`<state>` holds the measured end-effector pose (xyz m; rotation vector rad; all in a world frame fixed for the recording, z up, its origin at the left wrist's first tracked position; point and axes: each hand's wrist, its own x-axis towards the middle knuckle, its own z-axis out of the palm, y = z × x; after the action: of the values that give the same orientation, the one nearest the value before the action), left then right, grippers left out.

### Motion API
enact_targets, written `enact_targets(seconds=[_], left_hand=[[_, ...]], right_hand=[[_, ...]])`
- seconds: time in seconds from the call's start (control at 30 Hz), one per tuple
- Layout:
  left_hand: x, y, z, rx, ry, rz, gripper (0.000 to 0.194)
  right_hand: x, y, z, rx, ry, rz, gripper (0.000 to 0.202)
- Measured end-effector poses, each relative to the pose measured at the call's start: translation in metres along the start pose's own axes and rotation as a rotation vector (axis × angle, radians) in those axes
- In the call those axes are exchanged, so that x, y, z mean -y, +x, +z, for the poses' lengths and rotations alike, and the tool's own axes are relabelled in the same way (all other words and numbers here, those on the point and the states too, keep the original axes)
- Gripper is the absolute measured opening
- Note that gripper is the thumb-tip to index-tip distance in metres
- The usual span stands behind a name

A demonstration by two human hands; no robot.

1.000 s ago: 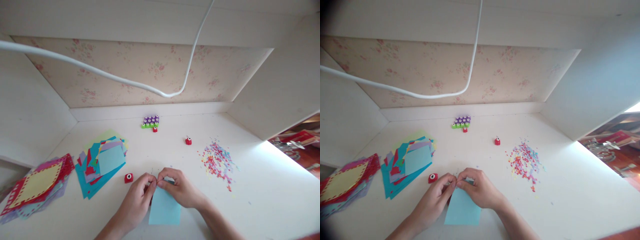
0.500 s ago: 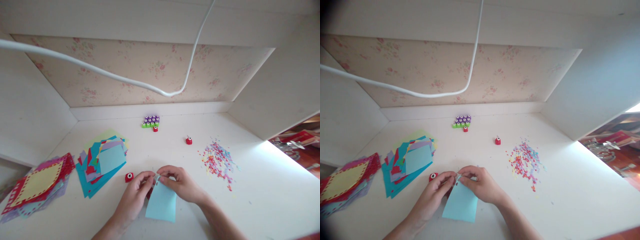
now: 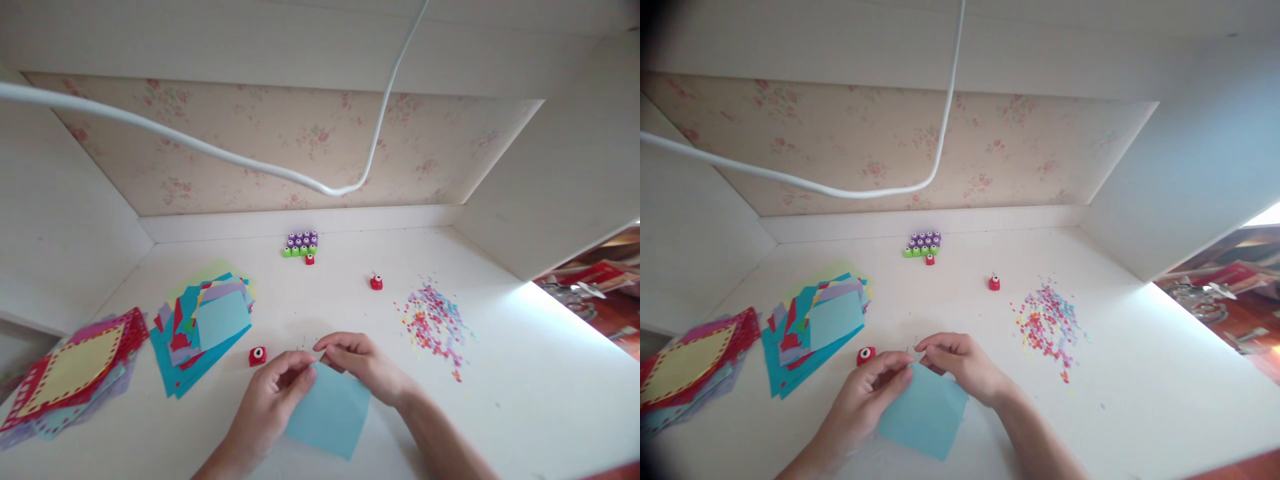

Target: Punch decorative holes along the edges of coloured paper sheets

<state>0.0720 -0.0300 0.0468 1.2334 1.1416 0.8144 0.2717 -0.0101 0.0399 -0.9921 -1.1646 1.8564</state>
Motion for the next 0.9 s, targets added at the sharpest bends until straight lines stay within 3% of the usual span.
enact_targets(seconds=[0.17, 0.3, 0.53, 0.9], left_hand=[[0.001, -0.003, 0.002, -0.042, -0.280, -0.133, 0.037], [0.003, -0.005, 0.003, -0.007, -0.411, -0.205, 0.040], [0.006, -0.006, 0.004, 0.054, -0.441, -0.209, 0.038], [0.006, -0.007, 0.005, 0.079, -0.379, -0.185, 0.049]], right_hand=[[-0.001, 0.000, -0.004, 0.083, 0.228, 0.126, 0.034], [-0.002, 0.000, -0.002, 0.084, 0.174, 0.040, 0.034], [-0.003, 0.002, 0.007, 0.047, -0.106, -0.115, 0.029], [0.002, -0.001, 0.007, 0.144, -0.151, -0.157, 0.033]])
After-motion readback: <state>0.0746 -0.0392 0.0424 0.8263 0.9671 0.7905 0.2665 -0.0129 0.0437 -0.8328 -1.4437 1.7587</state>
